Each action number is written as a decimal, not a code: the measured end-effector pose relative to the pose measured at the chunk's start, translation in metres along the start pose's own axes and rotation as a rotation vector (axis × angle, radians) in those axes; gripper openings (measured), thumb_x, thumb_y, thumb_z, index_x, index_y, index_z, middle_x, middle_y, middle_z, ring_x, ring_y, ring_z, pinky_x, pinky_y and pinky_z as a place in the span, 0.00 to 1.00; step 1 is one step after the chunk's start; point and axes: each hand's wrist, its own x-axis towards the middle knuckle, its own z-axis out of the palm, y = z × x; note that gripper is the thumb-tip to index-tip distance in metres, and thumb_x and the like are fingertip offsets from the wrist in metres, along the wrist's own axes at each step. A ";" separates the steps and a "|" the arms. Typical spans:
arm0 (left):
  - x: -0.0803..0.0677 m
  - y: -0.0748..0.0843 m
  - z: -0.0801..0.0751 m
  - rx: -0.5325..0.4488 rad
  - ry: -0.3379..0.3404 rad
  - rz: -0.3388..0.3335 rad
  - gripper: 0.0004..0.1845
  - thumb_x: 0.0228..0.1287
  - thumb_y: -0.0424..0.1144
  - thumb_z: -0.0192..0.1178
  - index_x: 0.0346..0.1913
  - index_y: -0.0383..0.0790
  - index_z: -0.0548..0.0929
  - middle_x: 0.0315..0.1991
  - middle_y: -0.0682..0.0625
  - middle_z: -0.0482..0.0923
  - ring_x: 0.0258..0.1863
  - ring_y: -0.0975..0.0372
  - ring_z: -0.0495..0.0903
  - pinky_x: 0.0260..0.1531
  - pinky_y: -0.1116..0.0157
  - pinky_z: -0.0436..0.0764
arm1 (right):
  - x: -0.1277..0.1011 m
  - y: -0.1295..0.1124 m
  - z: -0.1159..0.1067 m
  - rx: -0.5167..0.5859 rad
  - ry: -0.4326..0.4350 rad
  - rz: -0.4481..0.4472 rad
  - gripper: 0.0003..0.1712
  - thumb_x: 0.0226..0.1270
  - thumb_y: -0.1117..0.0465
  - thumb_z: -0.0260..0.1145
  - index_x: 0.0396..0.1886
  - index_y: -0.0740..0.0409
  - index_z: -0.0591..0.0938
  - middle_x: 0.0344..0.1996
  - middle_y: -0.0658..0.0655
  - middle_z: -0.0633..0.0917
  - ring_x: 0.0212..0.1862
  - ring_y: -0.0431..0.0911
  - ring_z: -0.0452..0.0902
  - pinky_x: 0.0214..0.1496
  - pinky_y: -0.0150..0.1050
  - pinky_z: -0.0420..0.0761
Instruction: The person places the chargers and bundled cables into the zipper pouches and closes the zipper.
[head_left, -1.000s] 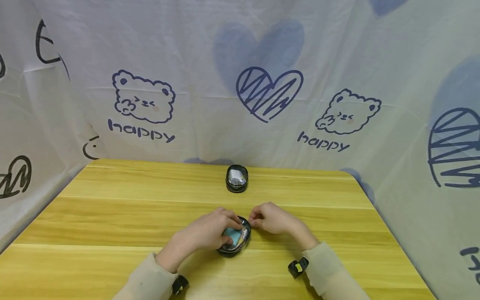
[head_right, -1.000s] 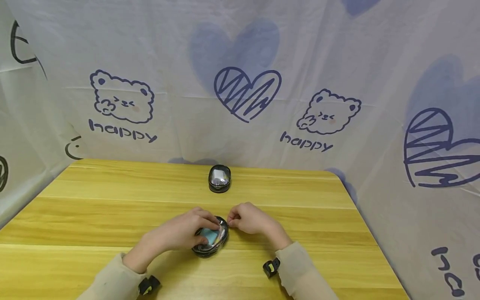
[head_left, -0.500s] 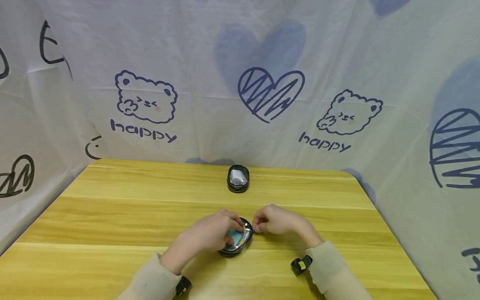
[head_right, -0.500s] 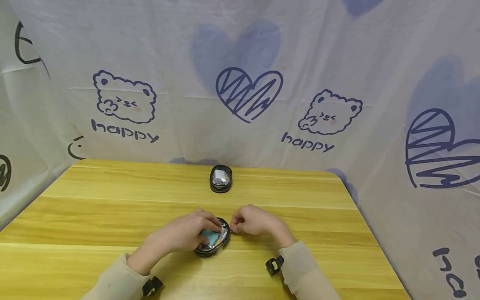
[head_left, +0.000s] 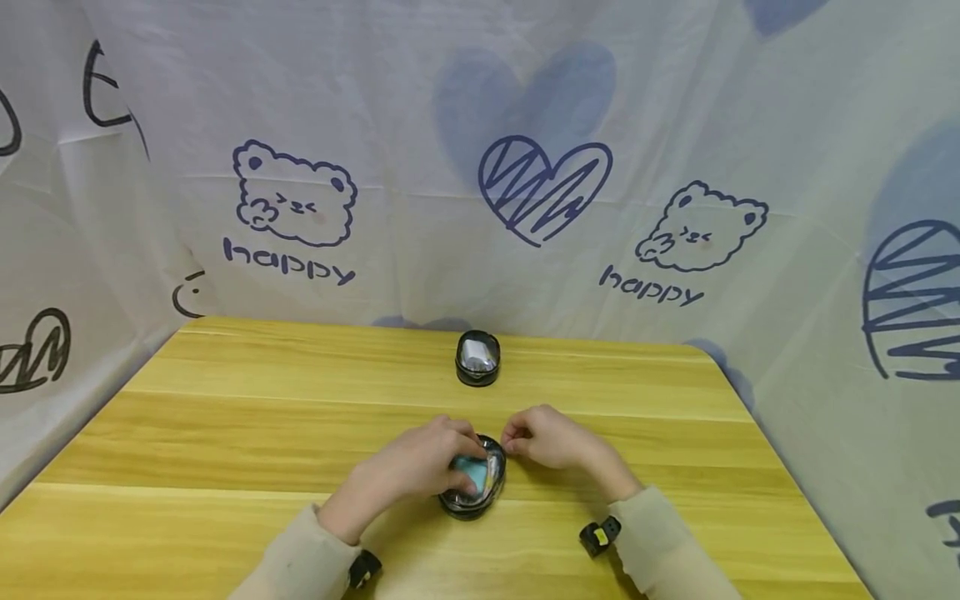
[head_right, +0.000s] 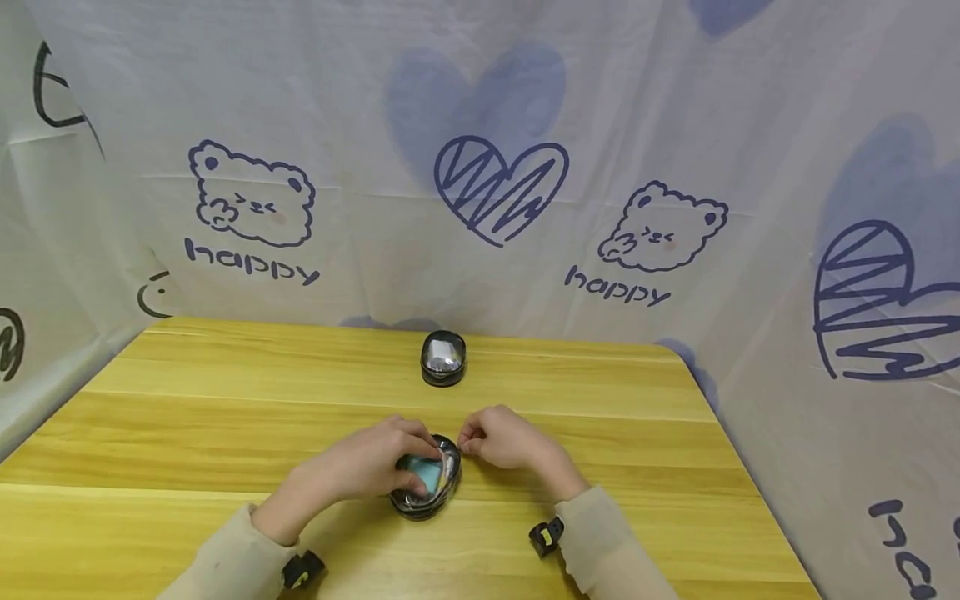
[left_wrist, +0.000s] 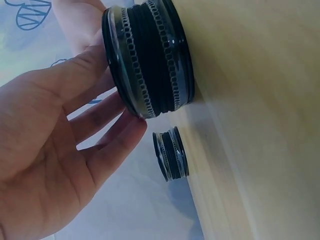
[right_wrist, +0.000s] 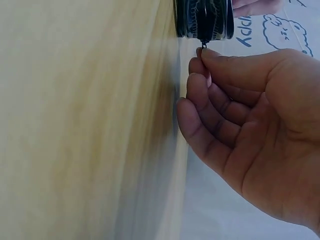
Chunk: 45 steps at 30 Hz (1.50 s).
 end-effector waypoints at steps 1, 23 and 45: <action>0.000 0.000 -0.001 -0.007 -0.007 0.006 0.21 0.58 0.43 0.77 0.54 0.40 0.90 0.53 0.50 0.84 0.52 0.55 0.80 0.53 0.59 0.83 | 0.000 0.000 0.000 -0.001 0.006 0.001 0.06 0.74 0.64 0.67 0.35 0.53 0.87 0.31 0.44 0.86 0.36 0.38 0.77 0.44 0.36 0.79; -0.002 -0.002 -0.006 -0.050 -0.039 -0.027 0.20 0.56 0.37 0.77 0.53 0.38 0.90 0.54 0.50 0.86 0.56 0.55 0.82 0.57 0.59 0.83 | -0.003 0.002 -0.007 -0.010 -0.076 -0.052 0.07 0.74 0.66 0.67 0.34 0.54 0.87 0.29 0.44 0.84 0.32 0.36 0.74 0.37 0.32 0.76; 0.002 -0.011 0.000 -0.047 -0.011 0.086 0.24 0.54 0.44 0.79 0.55 0.41 0.90 0.57 0.49 0.82 0.58 0.56 0.79 0.62 0.58 0.79 | 0.000 0.001 0.002 -0.011 0.017 -0.022 0.06 0.75 0.64 0.67 0.36 0.53 0.88 0.32 0.44 0.86 0.36 0.37 0.77 0.44 0.36 0.80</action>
